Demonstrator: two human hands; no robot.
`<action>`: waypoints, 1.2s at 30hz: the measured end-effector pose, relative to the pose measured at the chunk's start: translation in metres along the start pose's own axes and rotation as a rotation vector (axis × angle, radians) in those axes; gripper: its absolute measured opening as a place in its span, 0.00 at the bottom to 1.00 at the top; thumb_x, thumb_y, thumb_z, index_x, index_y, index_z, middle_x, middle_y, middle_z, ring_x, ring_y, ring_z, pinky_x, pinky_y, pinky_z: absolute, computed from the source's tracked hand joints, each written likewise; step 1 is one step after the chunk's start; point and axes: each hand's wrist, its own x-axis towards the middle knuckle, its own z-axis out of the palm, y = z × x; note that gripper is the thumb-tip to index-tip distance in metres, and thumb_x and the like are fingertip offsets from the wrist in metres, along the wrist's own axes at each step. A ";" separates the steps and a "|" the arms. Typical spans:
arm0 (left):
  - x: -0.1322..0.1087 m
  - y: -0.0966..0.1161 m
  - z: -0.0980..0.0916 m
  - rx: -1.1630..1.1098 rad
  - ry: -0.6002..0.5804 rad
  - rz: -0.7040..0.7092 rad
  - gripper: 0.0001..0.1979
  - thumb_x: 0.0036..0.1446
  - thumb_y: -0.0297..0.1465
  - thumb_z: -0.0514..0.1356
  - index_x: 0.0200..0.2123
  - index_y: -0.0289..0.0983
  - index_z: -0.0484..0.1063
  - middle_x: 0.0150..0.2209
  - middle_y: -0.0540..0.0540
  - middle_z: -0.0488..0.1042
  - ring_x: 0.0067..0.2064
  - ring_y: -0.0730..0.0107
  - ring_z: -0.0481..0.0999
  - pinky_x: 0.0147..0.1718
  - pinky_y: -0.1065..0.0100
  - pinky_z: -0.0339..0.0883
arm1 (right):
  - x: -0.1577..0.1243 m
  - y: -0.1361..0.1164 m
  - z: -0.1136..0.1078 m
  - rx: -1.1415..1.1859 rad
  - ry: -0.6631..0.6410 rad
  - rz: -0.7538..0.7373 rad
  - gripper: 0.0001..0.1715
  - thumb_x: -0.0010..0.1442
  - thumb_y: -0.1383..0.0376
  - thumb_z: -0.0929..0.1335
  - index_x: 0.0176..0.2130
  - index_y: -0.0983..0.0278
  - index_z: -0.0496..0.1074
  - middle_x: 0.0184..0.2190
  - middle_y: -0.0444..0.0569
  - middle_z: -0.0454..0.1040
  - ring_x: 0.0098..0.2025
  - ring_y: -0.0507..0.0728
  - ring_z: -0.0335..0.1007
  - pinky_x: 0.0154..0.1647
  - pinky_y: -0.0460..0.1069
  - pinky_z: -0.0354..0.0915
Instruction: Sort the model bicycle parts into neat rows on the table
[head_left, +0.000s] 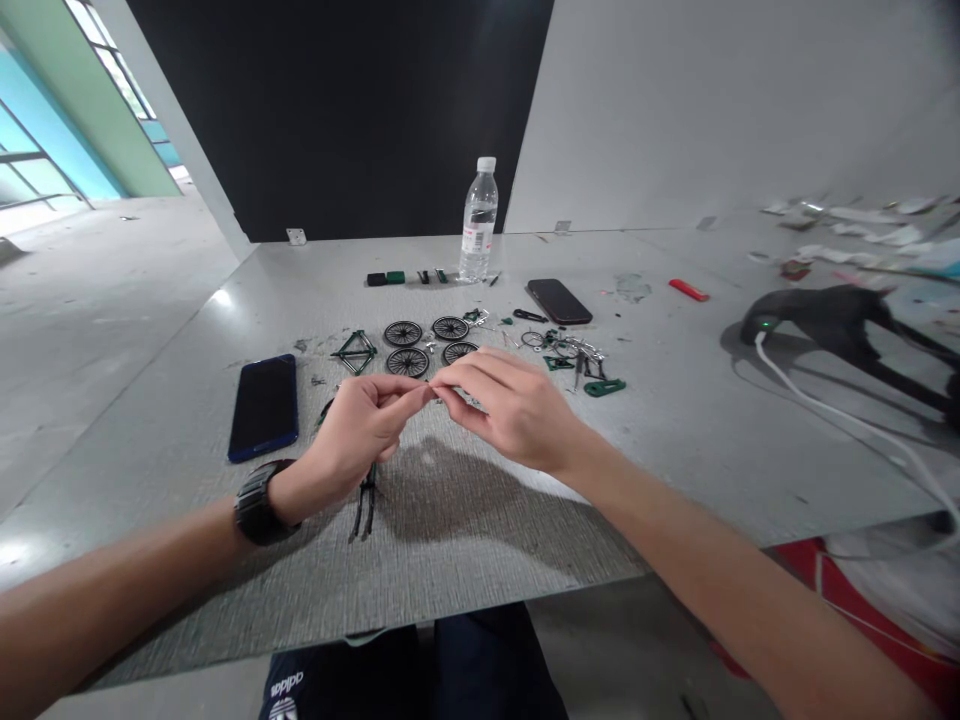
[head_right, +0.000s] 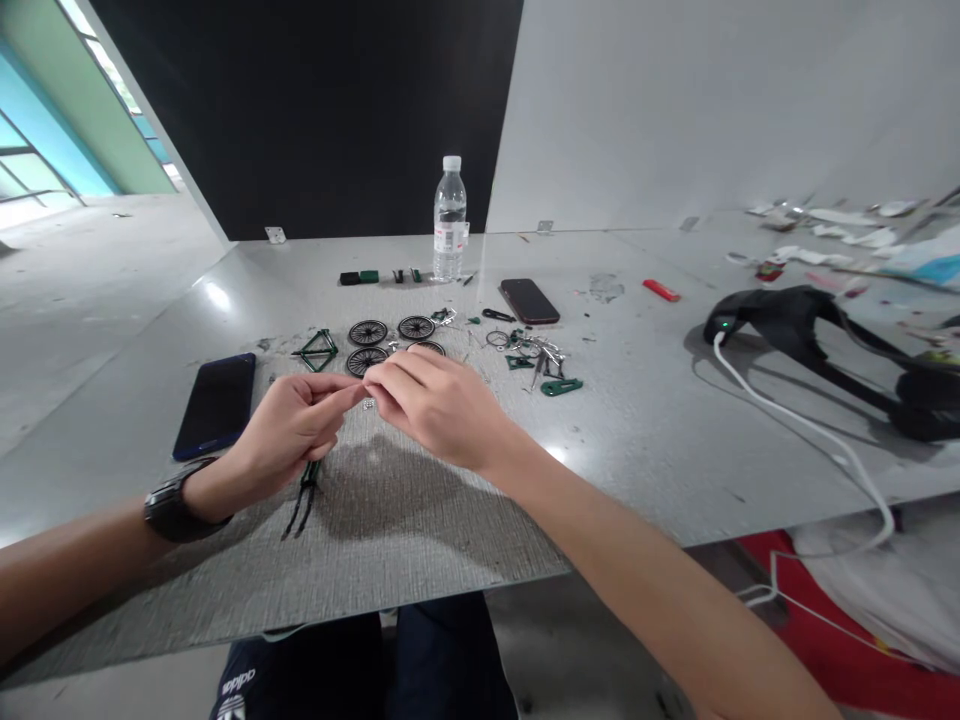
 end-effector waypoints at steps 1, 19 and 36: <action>0.000 0.000 0.000 -0.012 -0.014 -0.007 0.18 0.58 0.45 0.67 0.39 0.35 0.80 0.16 0.61 0.48 0.17 0.83 0.44 0.13 0.76 0.41 | 0.000 0.000 0.000 0.021 -0.003 0.018 0.11 0.72 0.67 0.62 0.45 0.62 0.74 0.39 0.52 0.78 0.41 0.58 0.72 0.42 0.55 0.69; -0.004 0.004 0.000 0.023 -0.041 0.002 0.18 0.59 0.46 0.66 0.40 0.36 0.82 0.15 0.61 0.49 0.15 0.83 0.45 0.12 0.75 0.43 | 0.002 0.012 -0.005 0.389 0.210 0.407 0.11 0.71 0.57 0.64 0.38 0.60 0.68 0.33 0.46 0.71 0.32 0.52 0.66 0.32 0.49 0.64; 0.008 0.041 -0.046 0.586 0.165 0.342 0.16 0.59 0.46 0.67 0.33 0.39 0.83 0.15 0.56 0.54 0.17 0.80 0.50 0.16 0.71 0.43 | 0.001 0.032 -0.009 0.284 0.094 0.392 0.13 0.71 0.57 0.63 0.37 0.62 0.68 0.32 0.47 0.70 0.30 0.52 0.63 0.29 0.49 0.61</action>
